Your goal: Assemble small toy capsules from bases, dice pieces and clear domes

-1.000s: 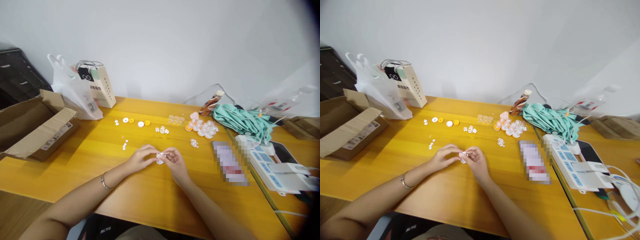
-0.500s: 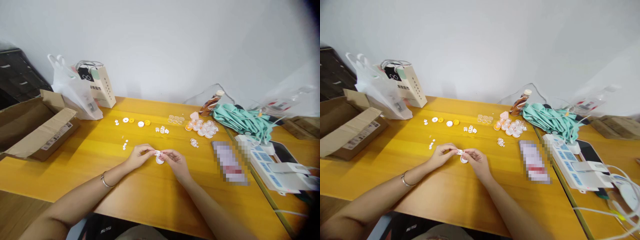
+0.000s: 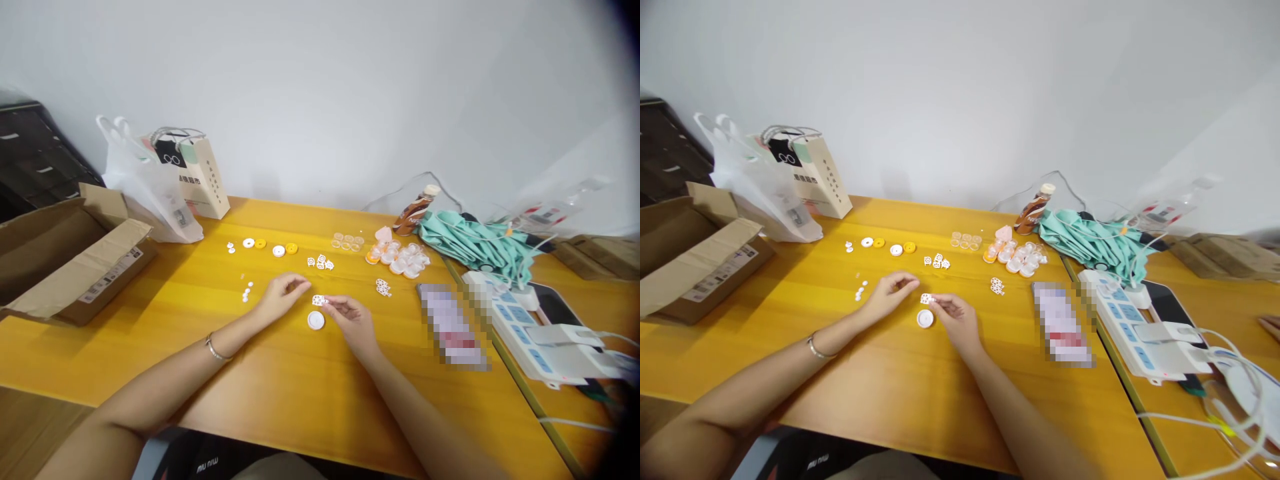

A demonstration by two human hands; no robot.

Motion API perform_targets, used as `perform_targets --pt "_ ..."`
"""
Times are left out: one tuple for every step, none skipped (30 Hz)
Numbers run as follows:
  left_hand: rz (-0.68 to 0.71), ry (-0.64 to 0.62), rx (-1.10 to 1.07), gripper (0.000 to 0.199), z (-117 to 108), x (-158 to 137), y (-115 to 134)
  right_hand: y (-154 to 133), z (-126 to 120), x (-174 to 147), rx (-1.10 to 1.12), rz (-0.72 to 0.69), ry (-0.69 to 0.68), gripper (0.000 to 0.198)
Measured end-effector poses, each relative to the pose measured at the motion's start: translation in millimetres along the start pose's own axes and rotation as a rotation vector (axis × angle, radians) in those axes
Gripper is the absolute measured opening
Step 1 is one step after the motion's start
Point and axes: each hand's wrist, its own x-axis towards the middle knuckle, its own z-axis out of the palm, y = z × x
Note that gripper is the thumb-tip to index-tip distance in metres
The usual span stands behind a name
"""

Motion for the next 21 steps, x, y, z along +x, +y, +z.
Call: perform_targets --pt "0.043 0.004 0.082 0.023 -0.1 10.3 -3.5 0.1 -1.4 1.9 0.017 0.009 0.019 0.015" --pt "0.083 -0.005 0.164 0.021 0.4 21.2 -7.3 0.5 -2.7 3.6 0.035 0.018 0.033 0.017" --pt "0.112 -0.011 0.247 0.021 1.6 32.2 -11.1 1.2 -3.9 5.0 0.048 0.024 0.041 0.018" --pt "0.128 -0.016 0.316 0.021 3.6 42.7 -14.7 2.1 -5.0 6.3 0.056 0.030 0.043 0.019" --pt "0.134 -0.015 0.350 0.022 6.2 52.1 -17.9 3.1 -5.8 7.2 0.059 0.038 0.039 0.019" --pt "0.135 -0.013 0.371 0.022 9.4 60.2 -20.5 4.2 -6.5 8.0 0.060 0.044 0.033 0.019" --pt "0.132 -0.008 0.382 0.021 12.9 66.7 -22.4 5.3 -7.0 8.5 0.060 0.049 0.025 0.019" --pt "0.128 -0.004 0.384 0.019 16.4 71.5 -23.8 6.3 -7.3 8.9 0.061 0.053 0.019 0.019" --pt "0.125 -0.002 0.389 0.017 19.4 74.9 -24.8 7.1 -7.5 9.2 0.064 0.055 0.014 0.019" --pt "0.122 0.000 0.394 0.015 21.7 76.7 -25.4 7.6 -7.6 9.3 0.067 0.055 0.010 0.019" --pt "0.119 -0.001 0.396 0.014 23.0 77.4 -26.0 7.8 -7.5 9.4 0.069 0.053 0.009 0.019" --pt "0.117 -0.001 0.397 0.013 23.0 77.0 -26.5 7.8 -7.5 9.4 0.071 0.052 0.009 0.020" --pt "0.116 -0.003 0.396 0.013 21.9 75.7 -27.0 7.5 -7.4 9.3 0.074 0.053 0.007 0.020" --pt "0.117 -0.004 0.394 0.014 19.6 73.4 -27.5 7.0 -7.2 9.3 0.077 0.054 0.005 0.020" --pt "0.122 -0.007 0.390 0.013 16.3 70.2 -27.9 6.5 -7.1 9.3 0.079 0.058 0.002 0.020" --pt "0.130 -0.013 0.384 0.013 12.4 66.0 -27.9 6.0 -7.0 9.4 0.082 0.063 -0.001 0.020" --pt "0.142 -0.022 0.377 0.012 8.3 60.8 -27.2 5.6 -7.0 9.4 0.085 0.068 -0.005 0.020" --pt "0.155 -0.031 0.368 0.011 4.2 54.5 -25.8 5.3 -7.0 9.5 0.088 0.074 -0.009 0.021" --pt "0.167 -0.041 0.359 0.010 0.5 47.3 -23.5 5.2 -7.0 9.5 0.091 0.081 -0.013 0.021" --pt "0.175 -0.051 0.350 0.009 -2.6 39.4 -20.3 5.2 -7.1 9.5 0.095 0.089 -0.020 0.022" --pt "0.184 -0.058 0.336 0.008 -4.8 30.8 -16.3 5.1 -7.1 9.3 0.101 0.100 -0.030 0.023"
